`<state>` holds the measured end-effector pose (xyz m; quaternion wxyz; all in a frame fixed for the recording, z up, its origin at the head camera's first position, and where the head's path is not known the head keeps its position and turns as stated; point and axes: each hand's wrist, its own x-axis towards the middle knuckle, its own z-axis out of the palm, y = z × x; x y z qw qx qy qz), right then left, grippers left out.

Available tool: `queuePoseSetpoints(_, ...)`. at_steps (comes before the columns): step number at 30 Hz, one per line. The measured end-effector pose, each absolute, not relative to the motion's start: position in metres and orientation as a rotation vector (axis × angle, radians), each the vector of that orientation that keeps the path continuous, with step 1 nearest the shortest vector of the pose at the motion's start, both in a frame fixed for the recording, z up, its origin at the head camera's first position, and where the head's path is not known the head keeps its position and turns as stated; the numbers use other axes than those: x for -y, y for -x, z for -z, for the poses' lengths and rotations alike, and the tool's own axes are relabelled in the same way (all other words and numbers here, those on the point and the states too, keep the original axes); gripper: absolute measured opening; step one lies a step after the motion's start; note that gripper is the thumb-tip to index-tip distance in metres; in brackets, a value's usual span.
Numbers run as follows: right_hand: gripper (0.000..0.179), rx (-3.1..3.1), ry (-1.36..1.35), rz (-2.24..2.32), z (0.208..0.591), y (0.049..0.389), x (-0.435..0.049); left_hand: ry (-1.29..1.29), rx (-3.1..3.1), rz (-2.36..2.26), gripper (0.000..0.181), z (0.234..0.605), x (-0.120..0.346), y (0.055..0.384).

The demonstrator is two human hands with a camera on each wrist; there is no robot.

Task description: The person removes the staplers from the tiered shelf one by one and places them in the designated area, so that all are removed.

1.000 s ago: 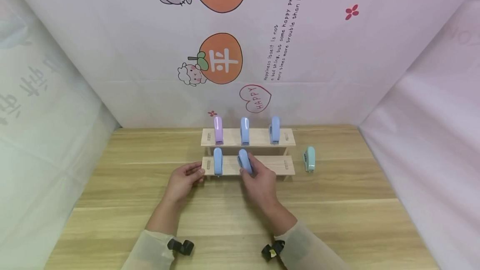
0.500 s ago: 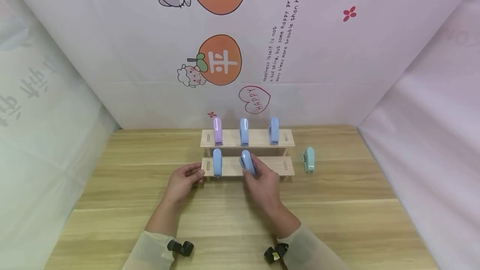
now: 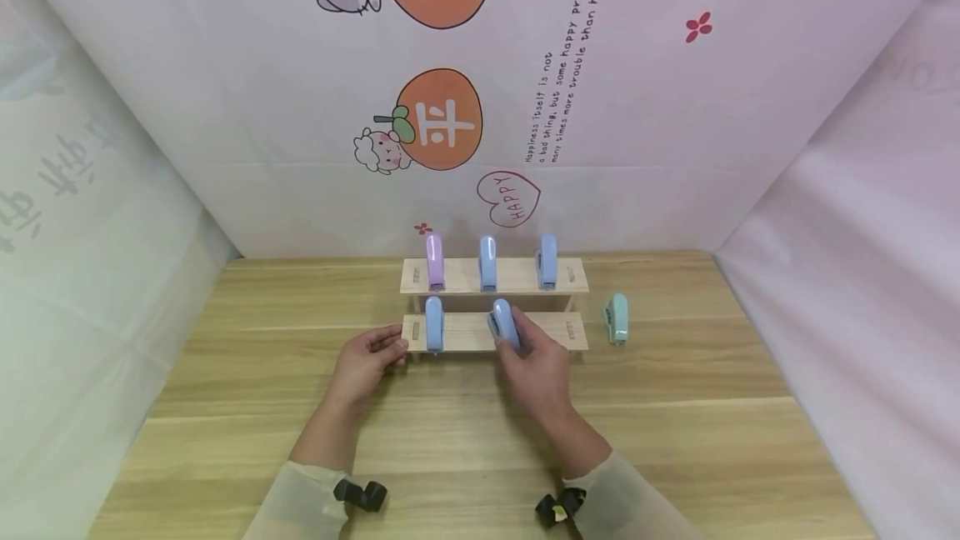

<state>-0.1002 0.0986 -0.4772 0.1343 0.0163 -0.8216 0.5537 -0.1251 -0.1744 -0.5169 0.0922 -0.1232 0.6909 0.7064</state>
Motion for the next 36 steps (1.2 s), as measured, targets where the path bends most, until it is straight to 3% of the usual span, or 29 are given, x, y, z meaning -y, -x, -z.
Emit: queuePoseSetpoints(36,0.049,2.389,0.089,-1.514,0.479,0.095,-0.140,0.370,-2.074,-2.079,0.041,0.514,0.174,0.124)
